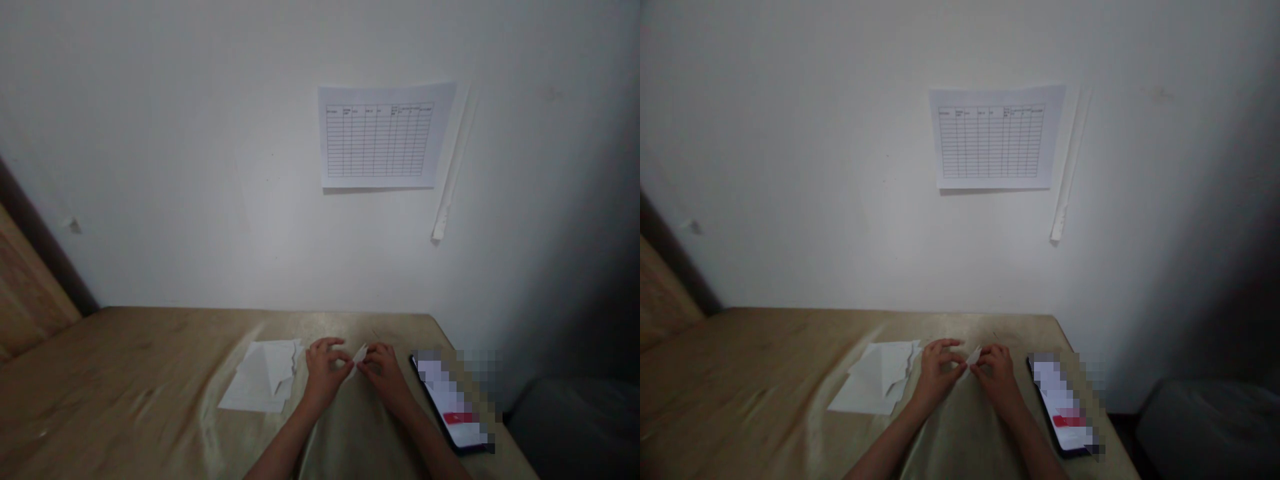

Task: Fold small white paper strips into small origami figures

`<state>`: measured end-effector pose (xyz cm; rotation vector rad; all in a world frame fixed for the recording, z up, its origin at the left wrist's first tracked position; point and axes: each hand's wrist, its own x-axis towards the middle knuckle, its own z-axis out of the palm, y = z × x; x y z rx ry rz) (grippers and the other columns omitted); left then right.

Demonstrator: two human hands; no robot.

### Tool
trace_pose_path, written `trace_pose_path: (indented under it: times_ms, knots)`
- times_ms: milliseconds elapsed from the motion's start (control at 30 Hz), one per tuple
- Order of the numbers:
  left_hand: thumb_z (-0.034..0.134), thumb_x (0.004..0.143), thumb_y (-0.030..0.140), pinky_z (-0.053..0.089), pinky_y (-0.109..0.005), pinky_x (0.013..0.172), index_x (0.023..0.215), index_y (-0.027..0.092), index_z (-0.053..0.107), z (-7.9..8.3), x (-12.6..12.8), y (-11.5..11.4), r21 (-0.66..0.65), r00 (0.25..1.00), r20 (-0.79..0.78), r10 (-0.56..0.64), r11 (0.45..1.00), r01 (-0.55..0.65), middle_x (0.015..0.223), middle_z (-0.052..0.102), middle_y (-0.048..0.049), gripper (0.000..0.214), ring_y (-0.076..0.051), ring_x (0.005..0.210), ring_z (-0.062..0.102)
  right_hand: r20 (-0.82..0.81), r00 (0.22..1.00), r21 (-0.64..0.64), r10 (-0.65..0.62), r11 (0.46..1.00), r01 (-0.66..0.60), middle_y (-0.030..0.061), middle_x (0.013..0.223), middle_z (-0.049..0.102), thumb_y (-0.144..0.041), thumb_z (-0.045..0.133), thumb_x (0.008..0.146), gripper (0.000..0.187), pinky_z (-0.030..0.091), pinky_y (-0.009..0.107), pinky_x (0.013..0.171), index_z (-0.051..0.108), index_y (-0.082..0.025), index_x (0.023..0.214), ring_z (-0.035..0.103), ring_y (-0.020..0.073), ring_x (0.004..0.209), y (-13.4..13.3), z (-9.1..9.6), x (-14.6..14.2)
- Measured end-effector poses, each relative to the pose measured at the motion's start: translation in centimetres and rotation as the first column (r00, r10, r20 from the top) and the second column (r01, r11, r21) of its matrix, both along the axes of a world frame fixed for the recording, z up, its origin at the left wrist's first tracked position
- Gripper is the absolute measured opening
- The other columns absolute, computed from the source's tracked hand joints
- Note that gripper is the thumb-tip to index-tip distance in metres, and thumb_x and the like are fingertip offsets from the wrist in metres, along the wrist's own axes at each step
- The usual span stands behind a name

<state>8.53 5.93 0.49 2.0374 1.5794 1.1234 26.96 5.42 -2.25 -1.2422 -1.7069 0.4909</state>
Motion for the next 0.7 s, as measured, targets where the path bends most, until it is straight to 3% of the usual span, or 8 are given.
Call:
trace_pose_path:
  times_ms: [333, 500, 700]
  knots:
    - [0.082, 0.072, 0.024, 0.032, -0.056, 0.111, 0.069, 0.033, 0.08, 0.67, 0.29, -0.59, 0.08, 1.0, -0.024, 0.002, 0.997, 0.0, 0.12, 0.072, -0.0003, 0.009, -0.03, 0.122, 0.052, -0.01, 0.999, 0.017, -0.044, 0.999, 0.044, 0.0082, 0.097, 0.069, -0.036, 0.069, 0.083, 0.016, 0.046, 0.044, 0.1, 0.073, -0.024, 0.074, 0.057, 0.0275, 0.108, 0.07, -0.44, -0.44]
    - [0.083, 0.071, 0.02, 0.023, -0.062, 0.116, 0.07, 0.033, 0.08, 0.87, 0.43, -0.84, 0.1, 0.998, -0.066, 0.002, 0.995, 0.004, 0.12, 0.072, -0.0005, 0.014, -0.031, 0.124, 0.051, -0.008, 0.999, 0.002, -0.054, 0.999, 0.054, 0.0079, 0.094, 0.069, -0.038, 0.069, 0.083, 0.019, 0.046, 0.044, 0.099, 0.072, -0.024, 0.071, 0.056, 0.028, 0.107, 0.26, -0.55, -0.53]
    - [0.084, 0.075, 0.026, 0.012, -0.069, 0.118, 0.077, 0.037, 0.081, 0.53, 0.33, -0.85, 0.112, 0.992, -0.123, -0.013, 0.993, 0.027, 0.125, 0.07, -0.0008, 0.011, -0.031, 0.124, 0.051, -0.036, 0.994, 0.018, -0.101, 0.995, 0.101, 0.009, 0.096, 0.07, -0.046, 0.067, 0.087, 0.028, 0.047, 0.044, 0.096, 0.072, -0.025, 0.069, 0.058, 0.0283, 0.106, 0.22, -0.71, -0.71]
